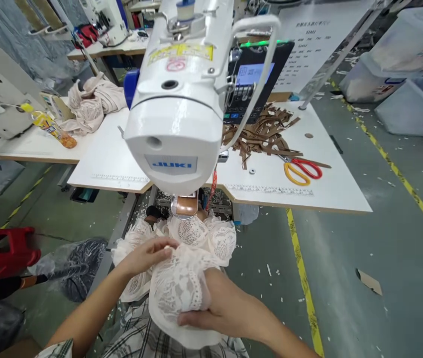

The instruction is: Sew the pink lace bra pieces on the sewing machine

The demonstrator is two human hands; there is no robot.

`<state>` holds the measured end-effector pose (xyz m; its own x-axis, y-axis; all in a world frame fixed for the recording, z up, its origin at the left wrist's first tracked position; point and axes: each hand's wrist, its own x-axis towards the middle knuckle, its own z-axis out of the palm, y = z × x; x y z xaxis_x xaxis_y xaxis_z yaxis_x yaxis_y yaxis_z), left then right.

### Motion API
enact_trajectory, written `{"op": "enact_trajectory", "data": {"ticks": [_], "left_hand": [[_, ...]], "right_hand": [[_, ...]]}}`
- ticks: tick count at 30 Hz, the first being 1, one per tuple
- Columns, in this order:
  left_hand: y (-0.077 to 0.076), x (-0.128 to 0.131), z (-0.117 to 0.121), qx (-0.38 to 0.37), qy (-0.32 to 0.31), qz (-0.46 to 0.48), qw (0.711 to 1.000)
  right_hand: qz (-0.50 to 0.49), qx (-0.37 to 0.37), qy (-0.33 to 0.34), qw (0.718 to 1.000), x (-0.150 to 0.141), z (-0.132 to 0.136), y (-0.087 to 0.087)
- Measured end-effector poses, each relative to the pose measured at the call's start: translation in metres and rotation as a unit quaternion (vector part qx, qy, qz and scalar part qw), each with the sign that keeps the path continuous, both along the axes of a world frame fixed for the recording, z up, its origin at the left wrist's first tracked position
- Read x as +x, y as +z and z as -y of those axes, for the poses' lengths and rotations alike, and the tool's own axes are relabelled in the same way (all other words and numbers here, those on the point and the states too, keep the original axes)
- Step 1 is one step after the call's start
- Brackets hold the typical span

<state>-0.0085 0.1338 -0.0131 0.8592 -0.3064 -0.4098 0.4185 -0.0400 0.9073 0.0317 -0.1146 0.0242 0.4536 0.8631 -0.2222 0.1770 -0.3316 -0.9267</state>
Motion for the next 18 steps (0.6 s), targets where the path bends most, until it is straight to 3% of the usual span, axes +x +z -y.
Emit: {"op": "enact_trajectory", "data": {"ticks": [2,4,6,8,10,11,13,14,16,18], "left_hand": [[-0.012,0.008,0.003,-0.106,-0.017,-0.11,0.988],[-0.016,0.012,0.007,-0.124,-0.009,-0.129,0.984],[-0.011,0.016,0.011,-0.047,-0.05,-0.069,0.995],[0.0,0.02,0.016,0.081,-0.095,0.041,0.991],[0.014,0.025,0.026,0.169,-0.119,0.142,0.968],[0.021,0.027,0.031,0.182,-0.133,0.179,0.957],[0.034,0.032,0.043,0.167,-0.169,0.234,0.943],[0.04,0.035,0.048,0.163,-0.179,0.26,0.935],[0.05,0.042,0.051,0.189,-0.173,0.297,0.92],[0.059,0.052,0.047,0.244,-0.143,0.309,0.908]], "right_hand": [[0.023,-0.024,-0.027,0.999,0.005,0.018,0.004],[0.029,0.007,0.002,1.0,0.012,0.031,0.005],[0.011,0.011,0.049,0.999,0.021,0.042,0.004],[0.002,-0.081,0.063,0.995,0.03,0.048,-0.002],[0.035,-0.189,-0.004,0.981,0.038,0.047,-0.011],[0.062,-0.207,-0.048,0.975,0.041,0.044,-0.016],[0.083,-0.145,-0.099,0.981,0.047,0.035,-0.024],[0.069,-0.094,-0.091,0.989,0.05,0.029,-0.027],[0.026,-0.029,-0.06,0.997,0.056,0.017,-0.028],[0.021,-0.009,-0.075,0.997,0.063,0.007,-0.026]]}}
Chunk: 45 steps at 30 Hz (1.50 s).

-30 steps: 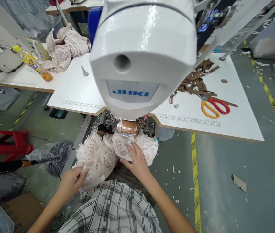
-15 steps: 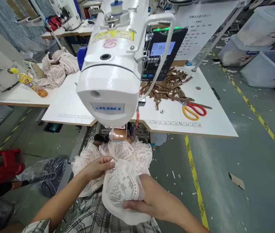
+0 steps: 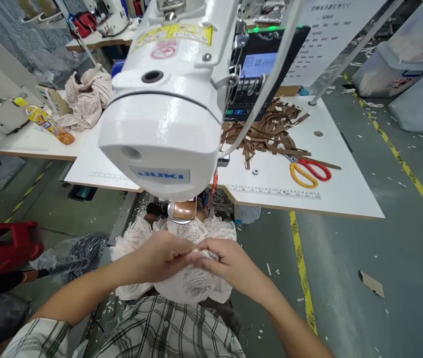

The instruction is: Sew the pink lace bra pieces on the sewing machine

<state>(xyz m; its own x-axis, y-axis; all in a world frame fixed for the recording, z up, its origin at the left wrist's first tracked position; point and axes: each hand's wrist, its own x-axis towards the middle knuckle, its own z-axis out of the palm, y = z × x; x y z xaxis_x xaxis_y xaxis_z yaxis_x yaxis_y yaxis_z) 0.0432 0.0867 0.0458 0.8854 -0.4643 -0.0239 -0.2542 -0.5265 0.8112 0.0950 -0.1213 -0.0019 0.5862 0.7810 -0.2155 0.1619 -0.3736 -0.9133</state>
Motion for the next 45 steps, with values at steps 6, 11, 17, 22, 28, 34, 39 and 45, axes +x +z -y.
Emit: {"op": "enact_trajectory", "data": {"ticks": [6,11,17,22,28,34,39,45], "left_hand": [[0.02,0.032,-0.034,-0.02,0.166,-0.125,0.978],[0.015,0.049,-0.046,-0.004,0.291,-0.088,0.953],[0.006,0.055,-0.047,0.037,0.292,0.016,0.956],[0.005,0.056,-0.048,0.06,0.287,0.018,0.956],[0.003,0.056,-0.047,0.046,0.294,0.009,0.955],[0.005,0.056,-0.046,0.022,0.302,0.0,0.953],[0.003,0.055,-0.046,0.008,0.302,-0.023,0.953],[0.001,0.056,-0.049,0.021,0.298,0.021,0.954]], "right_hand": [[0.045,0.023,-0.125,0.991,0.027,-0.022,0.01],[0.006,0.023,-0.152,0.988,0.05,-0.034,0.007],[0.007,0.04,-0.185,0.982,0.061,-0.04,0.003],[0.009,0.043,-0.193,0.98,0.062,-0.04,0.003],[-0.043,0.042,-0.21,0.976,0.062,-0.039,0.0],[-0.149,0.115,-0.187,0.964,0.053,-0.036,-0.042],[-0.183,0.147,-0.046,0.971,0.035,-0.029,-0.074],[-0.225,0.126,0.006,0.966,0.028,-0.019,-0.078]]}}
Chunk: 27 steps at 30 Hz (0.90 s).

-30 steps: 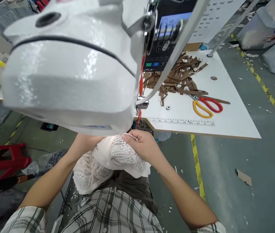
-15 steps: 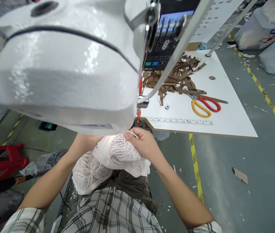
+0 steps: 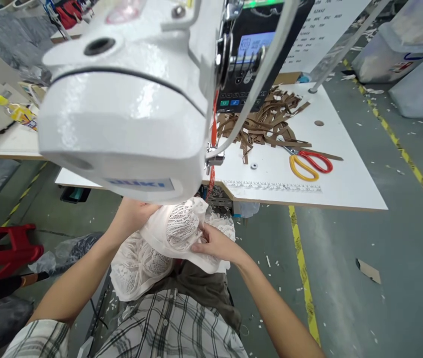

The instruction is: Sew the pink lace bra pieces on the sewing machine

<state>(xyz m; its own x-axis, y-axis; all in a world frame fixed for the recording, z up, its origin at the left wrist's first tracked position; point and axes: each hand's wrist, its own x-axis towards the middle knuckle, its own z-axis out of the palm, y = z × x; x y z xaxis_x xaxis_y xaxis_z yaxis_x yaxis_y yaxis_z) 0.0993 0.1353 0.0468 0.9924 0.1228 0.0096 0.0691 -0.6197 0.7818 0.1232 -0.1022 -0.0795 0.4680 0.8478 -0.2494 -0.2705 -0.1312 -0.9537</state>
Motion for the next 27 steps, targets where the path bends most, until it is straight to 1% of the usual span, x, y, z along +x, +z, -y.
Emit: {"op": "enact_trajectory", "data": {"ticks": [3,5,9,12,15,18,21,23,25,26,27], "left_hand": [[0.002,-0.001,-0.002,0.006,0.001,-0.004,1.0],[0.003,-0.002,-0.002,0.011,0.003,-0.006,1.0],[0.003,-0.004,-0.002,0.013,0.009,-0.006,1.0],[0.003,-0.003,0.0,0.006,0.013,-0.009,1.0],[0.003,-0.002,0.002,-0.004,0.013,-0.015,1.0],[0.002,-0.003,-0.001,-0.012,0.012,-0.025,1.0],[-0.002,-0.009,-0.007,-0.005,0.022,-0.022,1.0],[-0.003,-0.019,-0.008,0.029,0.039,0.021,0.999],[0.0,-0.032,-0.003,0.086,0.041,0.107,0.99],[0.003,-0.04,0.003,0.104,0.02,0.158,0.982],[0.007,-0.048,0.012,0.106,-0.016,0.209,0.972]], "right_hand": [[-0.022,-0.006,0.041,0.999,0.001,0.005,0.0],[-0.054,-0.004,0.053,0.997,0.001,0.008,-0.002],[-0.104,0.006,0.013,0.995,-0.002,0.012,-0.01],[-0.127,0.015,0.0,0.992,-0.004,0.014,-0.013],[-0.145,0.032,-0.01,0.989,-0.006,0.017,-0.011],[-0.141,0.028,-0.034,0.989,-0.008,0.022,-0.006],[-0.127,0.023,-0.049,0.99,-0.009,0.031,-0.004],[-0.102,0.016,-0.041,0.994,-0.009,0.038,-0.002],[-0.05,0.001,-0.03,0.998,-0.008,0.046,0.004],[-0.014,-0.004,-0.023,1.0,-0.008,0.048,0.01],[0.027,-0.004,-0.011,1.0,-0.009,0.05,0.019]]}}
